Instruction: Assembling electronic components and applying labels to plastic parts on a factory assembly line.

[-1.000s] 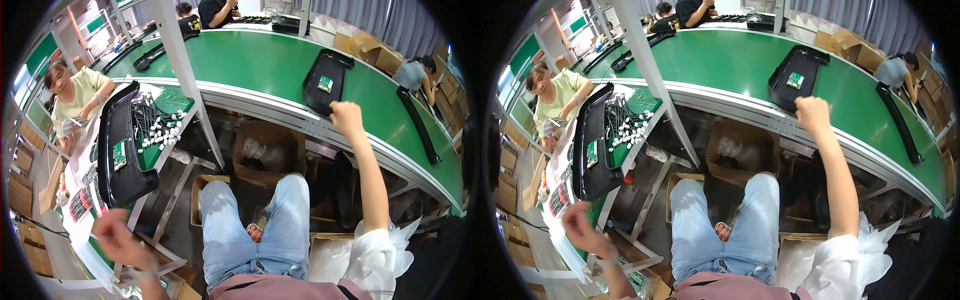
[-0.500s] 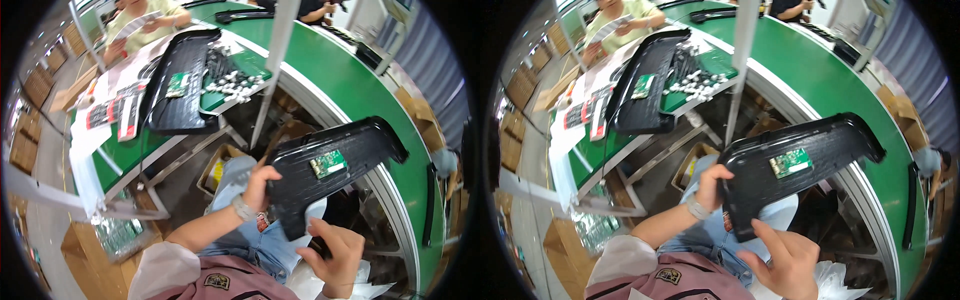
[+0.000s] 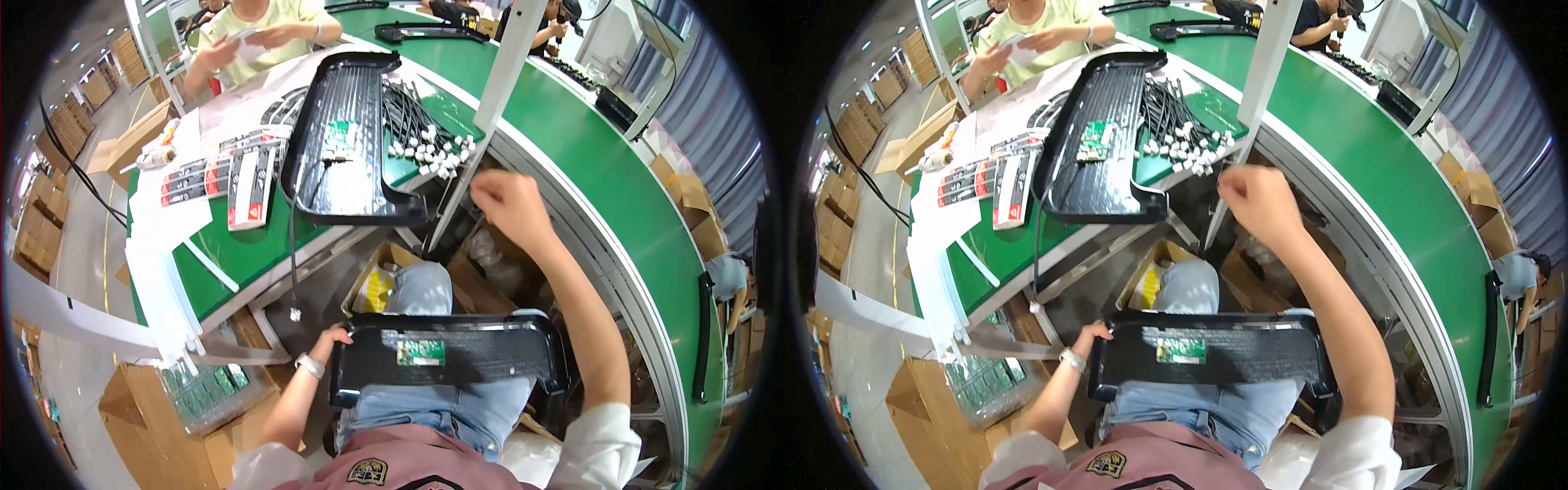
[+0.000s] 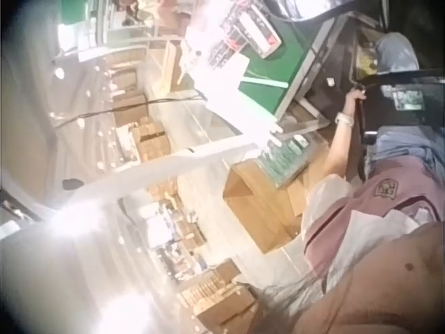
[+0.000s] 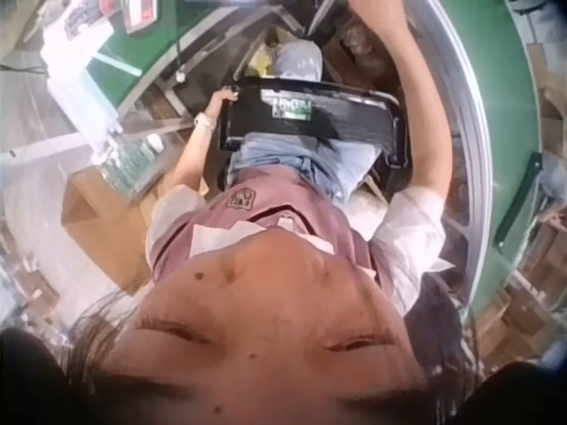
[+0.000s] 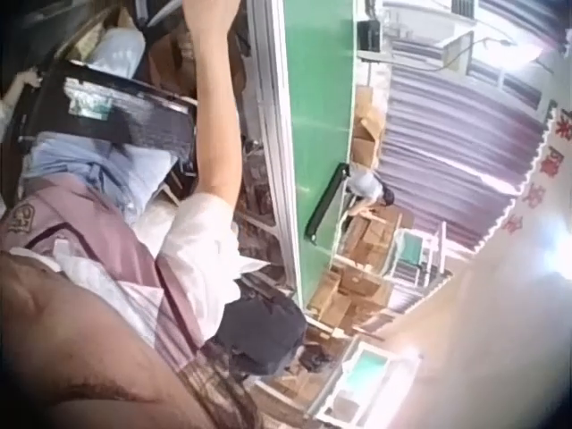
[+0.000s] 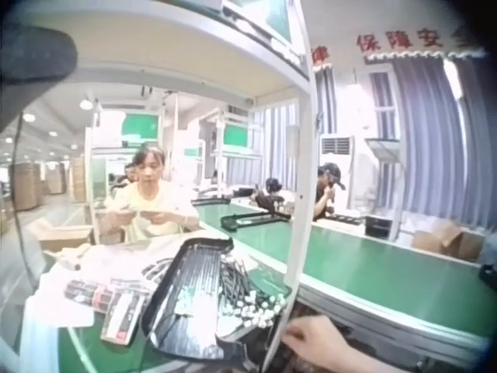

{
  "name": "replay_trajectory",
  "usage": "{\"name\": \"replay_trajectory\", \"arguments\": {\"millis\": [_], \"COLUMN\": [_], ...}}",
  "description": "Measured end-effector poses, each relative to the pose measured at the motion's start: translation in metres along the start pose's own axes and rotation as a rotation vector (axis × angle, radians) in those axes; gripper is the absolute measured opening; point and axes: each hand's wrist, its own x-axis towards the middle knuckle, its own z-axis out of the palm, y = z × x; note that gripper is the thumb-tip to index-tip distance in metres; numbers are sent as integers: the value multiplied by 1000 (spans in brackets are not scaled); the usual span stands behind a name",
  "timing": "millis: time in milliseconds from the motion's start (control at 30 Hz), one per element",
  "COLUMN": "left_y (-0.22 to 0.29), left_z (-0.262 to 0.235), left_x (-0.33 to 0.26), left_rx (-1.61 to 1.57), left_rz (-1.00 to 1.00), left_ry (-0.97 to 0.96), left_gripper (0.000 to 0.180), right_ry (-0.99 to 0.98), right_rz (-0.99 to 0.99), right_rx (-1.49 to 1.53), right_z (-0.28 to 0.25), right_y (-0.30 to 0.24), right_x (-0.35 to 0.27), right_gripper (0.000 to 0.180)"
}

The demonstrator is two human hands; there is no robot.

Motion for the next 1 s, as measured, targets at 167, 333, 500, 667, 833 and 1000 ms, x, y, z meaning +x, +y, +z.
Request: {"name": "replay_trajectory", "arguments": {"millis": [167,333,500,667,833,1000], "left_y": [3,15,33,64,99,128], "left_z": [2,-3,-2,22,67,110], "left_x": [23,9,-4,-24,-50,-72], "left_rx": [436,538,460,496,733,501], "left_rz": [372,574,607,624,828,750], "left_ry": [-40,76,223,234,166,-168], "left_gripper": [33,25,13,13,12,23], "right_ry": [299,-1,186,216,255,302], "right_rz": [65,211,245,262,241,32], "right_rx": [-272,-510,40,439,656,471], "right_z": [58,76,37,19,10,20], "right_y": [22,22,20,23,19,1], "right_x": [116,168,203,183,124,34], "right_gripper": [25,25,24,22,16,13]}}
